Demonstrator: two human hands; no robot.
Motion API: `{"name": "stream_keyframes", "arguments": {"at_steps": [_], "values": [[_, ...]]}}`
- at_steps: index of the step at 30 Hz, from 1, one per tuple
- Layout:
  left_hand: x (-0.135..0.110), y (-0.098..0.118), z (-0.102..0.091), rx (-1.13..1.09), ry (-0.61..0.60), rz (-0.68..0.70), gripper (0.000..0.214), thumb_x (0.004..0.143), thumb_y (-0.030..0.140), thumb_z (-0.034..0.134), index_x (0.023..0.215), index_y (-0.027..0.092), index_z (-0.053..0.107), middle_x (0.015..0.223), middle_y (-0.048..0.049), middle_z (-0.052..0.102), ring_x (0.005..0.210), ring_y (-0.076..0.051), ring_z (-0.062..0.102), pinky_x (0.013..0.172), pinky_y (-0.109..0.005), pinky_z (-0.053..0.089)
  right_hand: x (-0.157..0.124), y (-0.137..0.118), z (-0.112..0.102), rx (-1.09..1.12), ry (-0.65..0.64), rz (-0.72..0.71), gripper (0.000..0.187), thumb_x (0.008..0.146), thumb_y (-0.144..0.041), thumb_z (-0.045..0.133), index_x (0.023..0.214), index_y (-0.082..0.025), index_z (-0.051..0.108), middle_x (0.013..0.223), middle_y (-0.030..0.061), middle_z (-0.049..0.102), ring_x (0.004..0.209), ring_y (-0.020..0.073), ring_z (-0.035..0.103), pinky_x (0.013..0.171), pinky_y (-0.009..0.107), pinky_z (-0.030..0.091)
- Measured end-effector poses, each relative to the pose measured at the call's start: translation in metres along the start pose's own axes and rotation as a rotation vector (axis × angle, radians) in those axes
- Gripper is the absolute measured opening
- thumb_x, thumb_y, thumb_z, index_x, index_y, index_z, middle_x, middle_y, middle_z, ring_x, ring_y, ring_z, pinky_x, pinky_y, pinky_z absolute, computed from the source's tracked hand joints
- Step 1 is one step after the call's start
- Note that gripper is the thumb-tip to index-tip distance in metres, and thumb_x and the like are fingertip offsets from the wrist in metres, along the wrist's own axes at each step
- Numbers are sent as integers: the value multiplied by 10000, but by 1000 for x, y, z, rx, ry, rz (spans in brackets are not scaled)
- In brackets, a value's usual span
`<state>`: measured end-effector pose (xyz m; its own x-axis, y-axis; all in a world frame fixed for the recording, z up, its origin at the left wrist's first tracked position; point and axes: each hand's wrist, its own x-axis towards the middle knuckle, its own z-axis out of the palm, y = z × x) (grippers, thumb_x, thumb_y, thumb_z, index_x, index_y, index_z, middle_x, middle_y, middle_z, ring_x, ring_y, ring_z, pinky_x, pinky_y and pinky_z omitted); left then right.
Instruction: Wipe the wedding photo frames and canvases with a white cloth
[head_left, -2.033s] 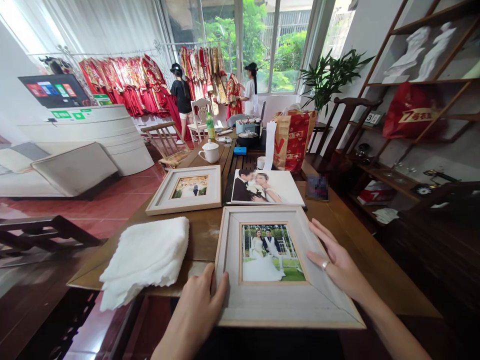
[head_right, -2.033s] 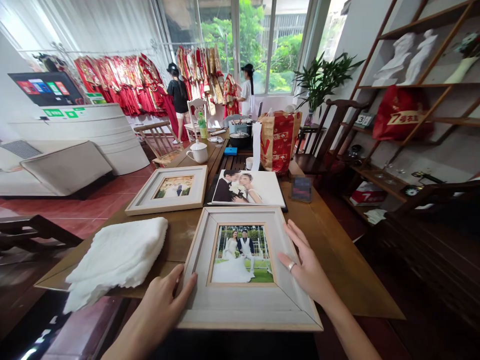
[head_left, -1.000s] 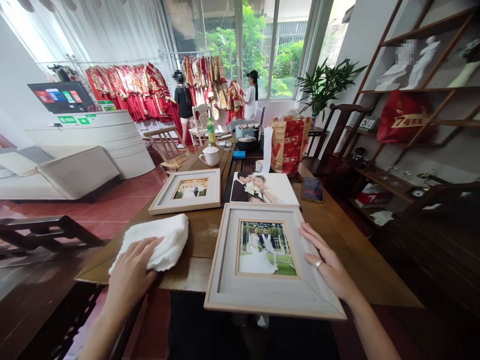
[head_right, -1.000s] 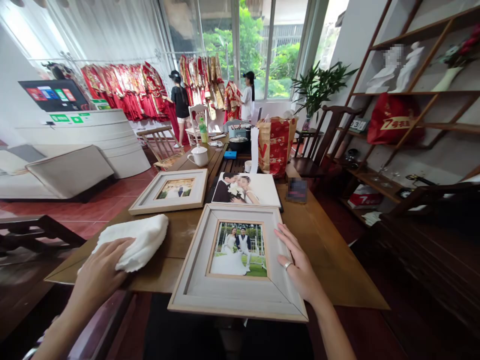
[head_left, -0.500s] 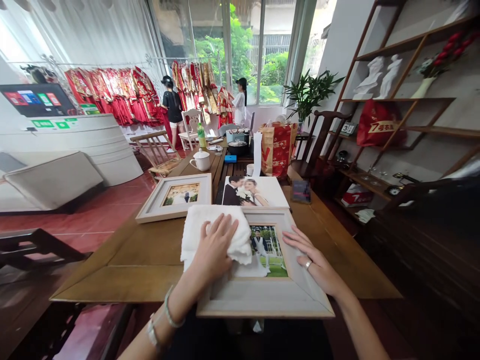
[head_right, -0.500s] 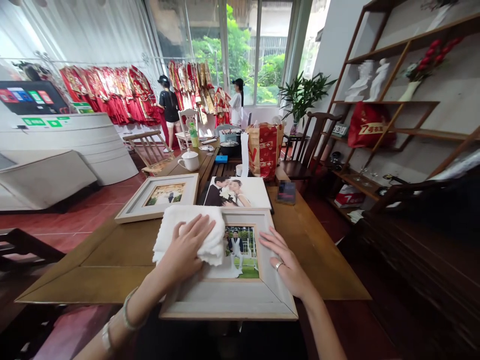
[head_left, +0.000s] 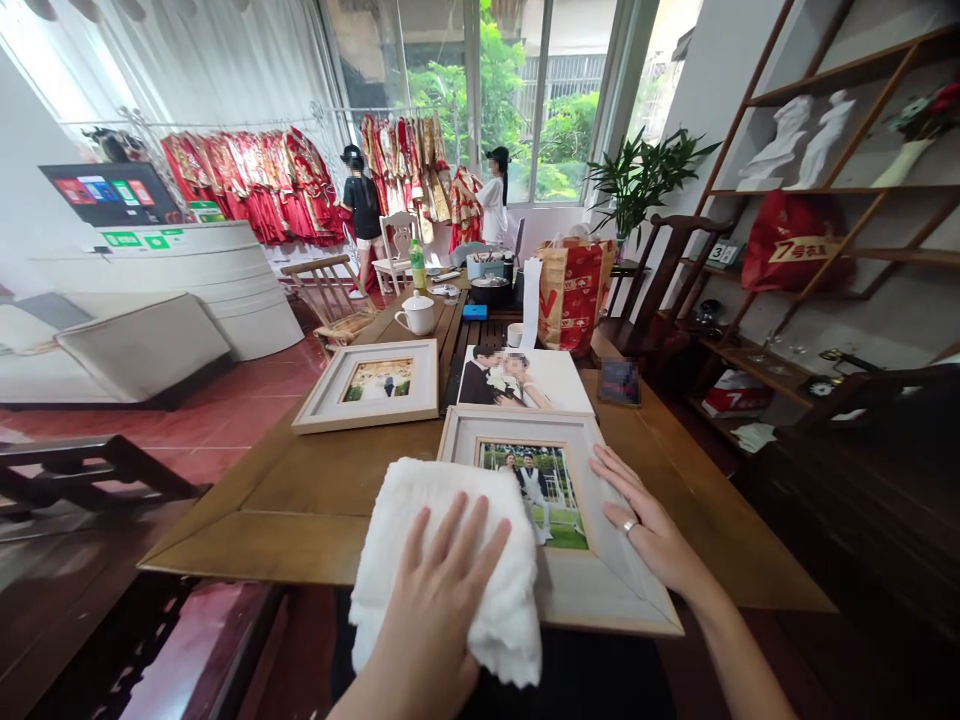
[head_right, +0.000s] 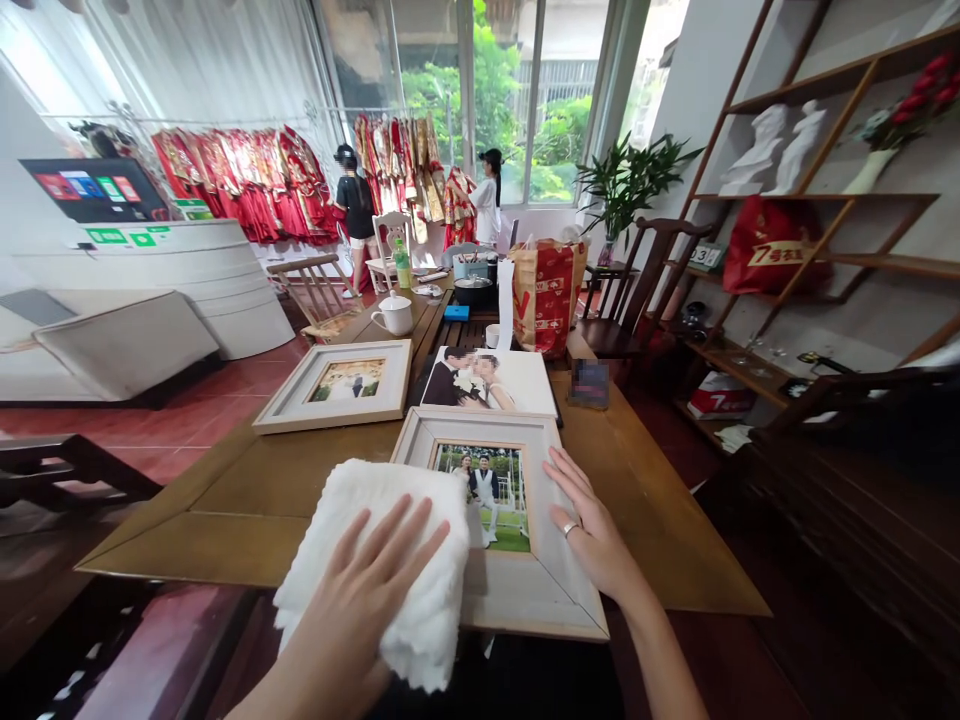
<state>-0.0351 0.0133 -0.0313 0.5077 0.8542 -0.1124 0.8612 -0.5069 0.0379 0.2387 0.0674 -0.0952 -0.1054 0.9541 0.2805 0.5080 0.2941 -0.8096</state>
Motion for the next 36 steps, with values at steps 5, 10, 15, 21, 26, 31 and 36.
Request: {"name": "stream_keyframes", "arguments": {"at_steps": [5, 10, 15, 21, 26, 31, 36], "values": [[36, -22, -11, -21, 143, -72, 943, 528, 57, 458, 1424, 238, 226, 1506, -44, 137, 1374, -271, 61, 1088, -508, 90, 5, 2, -4, -30, -76, -50, 435, 883, -269, 409, 1312, -342, 440, 1476, -13, 307, 1383, 212, 194, 1127, 511, 151], [84, -49, -17, -8, 235, -160, 820, 624, 79, 450, 1413, 172, 247, 1477, -111, 235, 1361, -281, 142, 1077, -503, 132, 5, 7, -2, -31, -76, -86, 440, 893, -264, 395, 1325, -341, 421, 1469, -11, 321, 1385, 206, 182, 1127, 516, 147], [64, -35, -5, 47, 174, -137, 889, 582, 78, 484, 1426, 180, 222, 1488, -127, 194, 1367, -312, 70, 1071, -553, 71, 4, 5, 0, -8, -45, -62, 452, 885, -237, 398, 1323, -348, 421, 1470, -13, 315, 1379, 206, 201, 1130, 508, 148], [0, 7, 17, -45, -31, 15, 1008, 514, 117, 540, 1441, 233, 163, 1502, -113, 93, 1356, -361, 13, 1054, -608, 37, 4, 1, -2, -3, -58, -58, 463, 878, -226, 402, 1325, -343, 418, 1461, -8, 334, 1382, 207, 192, 1128, 517, 143], [29, 8, 5, -92, 66, 50, 927, 595, 134, 540, 1437, 247, 170, 1502, -98, 150, 1366, -308, 77, 1089, -522, 83, 4, 2, -3, -7, -69, -62, 439, 879, -237, 419, 1308, -325, 447, 1437, -1, 381, 1381, 207, 199, 1129, 511, 148], [99, -25, -15, -13, 239, -42, 791, 656, 126, 536, 1402, 190, 280, 1477, -138, 221, 1360, -306, 128, 1090, -473, 114, 4, 3, -3, 7, -63, -58, 431, 882, -239, 419, 1306, -308, 453, 1433, 12, 388, 1380, 212, 204, 1126, 514, 151], [109, -33, -11, 6, 247, 3, 779, 650, 112, 521, 1393, 177, 298, 1476, -126, 231, 1363, -292, 123, 1094, -462, 108, 4, 5, -1, 15, -60, -46, 439, 875, -208, 422, 1302, -307, 454, 1444, 9, 368, 1380, 200, 201, 1127, 515, 144]]}}
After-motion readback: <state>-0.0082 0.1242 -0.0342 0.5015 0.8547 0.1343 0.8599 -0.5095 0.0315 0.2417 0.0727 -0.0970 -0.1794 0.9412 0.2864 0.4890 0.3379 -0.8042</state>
